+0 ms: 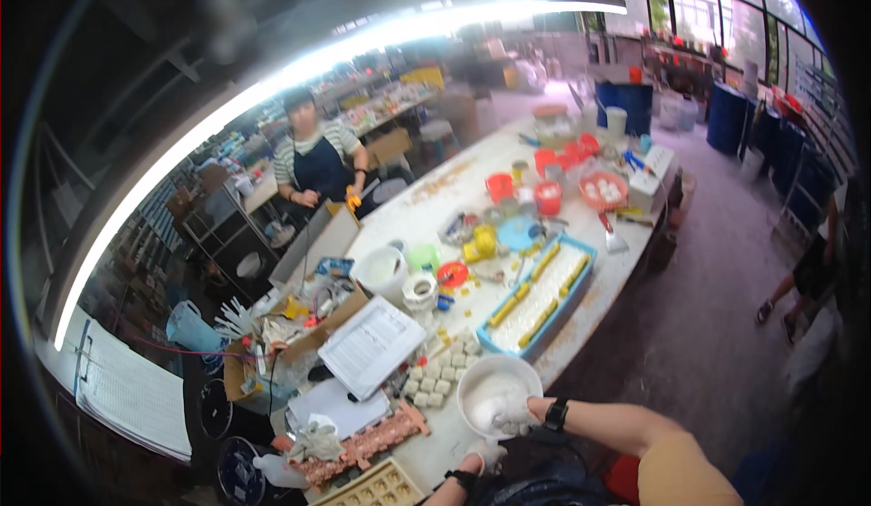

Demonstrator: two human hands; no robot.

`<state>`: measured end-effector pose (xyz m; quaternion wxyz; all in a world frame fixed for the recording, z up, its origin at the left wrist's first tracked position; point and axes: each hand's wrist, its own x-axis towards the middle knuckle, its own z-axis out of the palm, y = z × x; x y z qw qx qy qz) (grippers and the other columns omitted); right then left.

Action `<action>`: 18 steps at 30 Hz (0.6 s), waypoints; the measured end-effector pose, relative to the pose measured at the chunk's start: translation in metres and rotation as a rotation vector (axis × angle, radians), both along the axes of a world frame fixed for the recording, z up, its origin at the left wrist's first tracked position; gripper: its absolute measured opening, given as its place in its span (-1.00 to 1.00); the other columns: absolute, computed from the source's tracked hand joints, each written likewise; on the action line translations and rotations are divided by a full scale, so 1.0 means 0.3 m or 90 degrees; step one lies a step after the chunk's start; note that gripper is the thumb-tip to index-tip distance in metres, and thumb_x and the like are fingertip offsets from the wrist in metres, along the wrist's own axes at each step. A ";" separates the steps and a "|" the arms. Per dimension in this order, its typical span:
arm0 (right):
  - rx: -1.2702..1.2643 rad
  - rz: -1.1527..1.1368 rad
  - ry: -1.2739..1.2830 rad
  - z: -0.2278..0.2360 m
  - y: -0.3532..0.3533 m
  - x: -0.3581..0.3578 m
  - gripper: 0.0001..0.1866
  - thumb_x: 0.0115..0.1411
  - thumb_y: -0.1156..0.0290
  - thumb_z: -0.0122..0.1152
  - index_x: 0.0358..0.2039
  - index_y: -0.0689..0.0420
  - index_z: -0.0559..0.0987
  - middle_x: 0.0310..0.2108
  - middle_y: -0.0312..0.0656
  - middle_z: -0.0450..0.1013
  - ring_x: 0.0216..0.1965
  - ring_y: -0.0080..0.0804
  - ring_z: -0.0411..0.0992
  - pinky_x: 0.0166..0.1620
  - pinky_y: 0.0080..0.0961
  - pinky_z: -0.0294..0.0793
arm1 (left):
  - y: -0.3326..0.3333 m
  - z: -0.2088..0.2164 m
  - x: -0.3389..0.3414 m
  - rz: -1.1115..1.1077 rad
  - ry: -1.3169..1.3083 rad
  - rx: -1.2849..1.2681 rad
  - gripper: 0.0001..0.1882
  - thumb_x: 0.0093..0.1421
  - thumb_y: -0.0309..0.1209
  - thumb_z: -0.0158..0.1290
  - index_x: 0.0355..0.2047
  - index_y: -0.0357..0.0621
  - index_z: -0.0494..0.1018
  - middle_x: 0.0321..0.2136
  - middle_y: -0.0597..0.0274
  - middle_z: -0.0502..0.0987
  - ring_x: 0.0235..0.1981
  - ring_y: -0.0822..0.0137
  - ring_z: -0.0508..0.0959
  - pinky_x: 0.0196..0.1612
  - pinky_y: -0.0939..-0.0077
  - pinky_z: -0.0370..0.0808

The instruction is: Mixing a white substance in a bowl and pouring it into a mold.

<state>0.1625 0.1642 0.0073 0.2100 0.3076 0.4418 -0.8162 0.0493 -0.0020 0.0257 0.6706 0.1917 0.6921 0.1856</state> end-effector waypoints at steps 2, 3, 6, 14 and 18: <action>0.145 0.059 0.017 0.250 0.168 -0.099 -0.74 0.23 0.19 0.11 -0.25 0.06 0.64 -0.52 -0.13 0.53 -0.60 -0.26 0.46 -0.53 -0.32 0.43 | -0.063 -0.083 -0.012 0.061 -0.076 -0.001 -0.85 0.17 -0.36 0.10 -0.45 -0.14 0.41 -0.69 0.25 0.39 -0.71 0.30 0.43 -0.64 0.31 0.48; 0.253 0.091 0.017 0.359 0.196 -0.132 -0.73 0.23 0.18 0.10 -0.25 0.07 0.64 -0.50 -0.11 0.54 -0.58 -0.24 0.47 -0.51 -0.31 0.44 | -0.048 -0.156 -0.021 0.070 -0.108 -0.016 -0.84 0.20 -0.35 0.11 -0.43 -0.13 0.41 -0.67 0.28 0.37 -0.69 0.32 0.43 -0.62 0.31 0.49; 0.536 0.148 -0.006 0.403 0.097 -0.136 -0.68 0.24 0.14 0.08 -0.25 0.09 0.65 -0.46 -0.07 0.56 -0.52 -0.18 0.50 -0.44 -0.27 0.48 | -0.043 -0.038 0.022 0.070 -0.069 0.081 -0.82 0.17 -0.41 0.06 -0.46 -0.32 0.47 -0.69 0.03 0.48 -0.75 0.14 0.52 -0.74 0.25 0.50; 0.972 0.320 -0.233 0.532 0.025 -0.106 -0.58 0.23 0.08 0.02 -0.19 0.13 0.66 -0.25 0.02 0.59 -0.20 0.01 0.56 -0.15 -0.18 0.53 | -0.049 -0.107 -0.041 0.099 -0.080 0.099 -0.77 0.17 -0.39 0.10 -0.37 -0.39 0.50 -0.60 -0.10 0.52 -0.67 0.00 0.57 -0.68 0.13 0.56; 1.091 0.147 -0.084 0.234 0.115 -0.139 -0.51 0.19 -0.03 0.07 -0.18 0.13 0.67 -0.26 -0.02 0.60 -0.18 -0.05 0.56 -0.10 -0.26 0.52 | -0.002 -0.108 -0.067 0.034 -0.064 0.111 -0.77 0.17 -0.37 0.11 -0.35 -0.37 0.51 -0.58 -0.11 0.53 -0.65 0.01 0.57 -0.66 0.13 0.55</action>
